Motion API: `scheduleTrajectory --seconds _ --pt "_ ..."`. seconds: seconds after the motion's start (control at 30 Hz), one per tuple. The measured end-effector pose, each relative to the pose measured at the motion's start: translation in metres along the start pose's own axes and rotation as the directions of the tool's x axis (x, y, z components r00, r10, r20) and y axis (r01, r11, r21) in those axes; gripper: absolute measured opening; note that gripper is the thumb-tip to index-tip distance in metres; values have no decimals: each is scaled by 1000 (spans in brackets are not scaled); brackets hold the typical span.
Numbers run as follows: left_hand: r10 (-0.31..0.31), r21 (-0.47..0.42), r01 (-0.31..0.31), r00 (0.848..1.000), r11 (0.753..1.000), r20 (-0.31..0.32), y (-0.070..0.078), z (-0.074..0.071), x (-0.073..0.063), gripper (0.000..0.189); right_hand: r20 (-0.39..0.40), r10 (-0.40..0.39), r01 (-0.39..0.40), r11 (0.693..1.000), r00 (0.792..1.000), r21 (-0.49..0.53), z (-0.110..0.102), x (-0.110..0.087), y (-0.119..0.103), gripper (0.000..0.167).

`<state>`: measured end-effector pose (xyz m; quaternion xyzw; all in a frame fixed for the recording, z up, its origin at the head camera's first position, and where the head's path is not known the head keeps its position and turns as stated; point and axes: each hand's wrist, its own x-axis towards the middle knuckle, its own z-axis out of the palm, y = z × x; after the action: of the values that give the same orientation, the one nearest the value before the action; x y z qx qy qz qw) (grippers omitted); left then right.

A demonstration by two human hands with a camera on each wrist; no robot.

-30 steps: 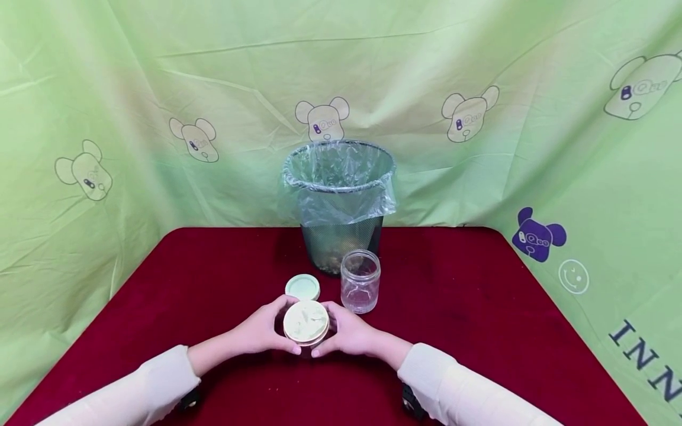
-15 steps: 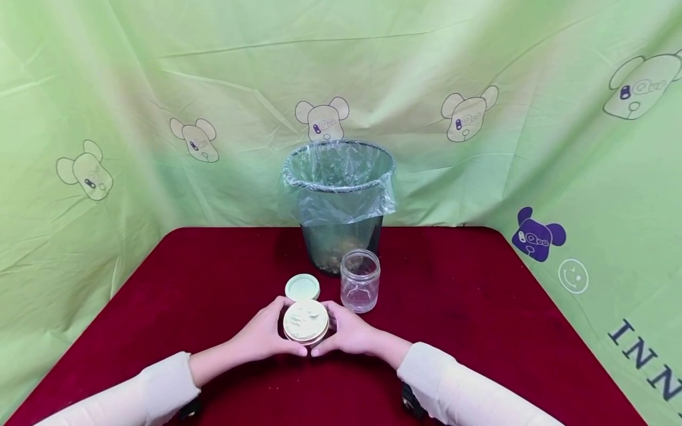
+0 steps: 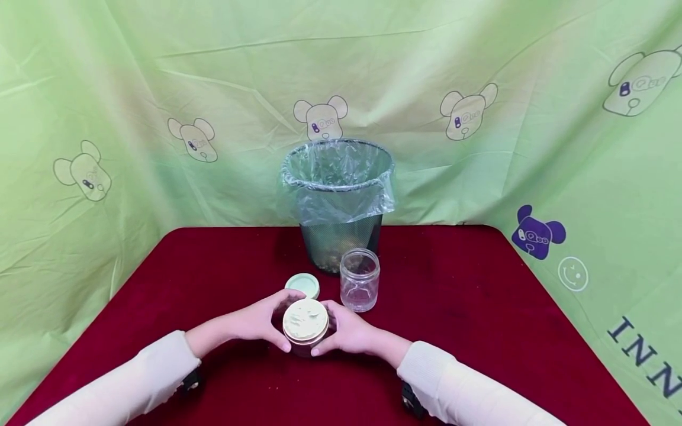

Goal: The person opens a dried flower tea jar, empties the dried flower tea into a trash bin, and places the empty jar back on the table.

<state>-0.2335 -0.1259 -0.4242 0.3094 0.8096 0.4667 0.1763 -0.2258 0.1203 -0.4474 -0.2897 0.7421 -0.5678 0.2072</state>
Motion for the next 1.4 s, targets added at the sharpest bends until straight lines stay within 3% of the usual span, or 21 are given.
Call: scheduleTrajectory --seconds 0.2,0.37,0.67,0.93,1.17,1.4 --pt "23 -84 -11 989 996 145 0 -11 8 89 14 -15 15 1000 1000 -1 0 -1 -2 78" --pt "29 -96 -14 988 995 153 -1 -10 12 83 15 -18 18 1000 1000 -7 -1 -1 -3 78" --pt "46 -87 -37 994 995 98 -6 -4 10 80 13 0 0 1000 1000 -4 0 -1 -4 77" --pt "55 17 -55 998 998 -33 -6 6 1 79 14 -22 22 1000 1000 -13 0 -2 -5 78" --pt "37 113 -21 989 993 -143 -5 14 -5 82 13 -19 19 1000 1000 -4 1 -2 -5 79" --pt "54 114 -33 981 993 -189 -3 17 -8 83 3 8 -8 1000 1000 -7 0 -1 -3 80"
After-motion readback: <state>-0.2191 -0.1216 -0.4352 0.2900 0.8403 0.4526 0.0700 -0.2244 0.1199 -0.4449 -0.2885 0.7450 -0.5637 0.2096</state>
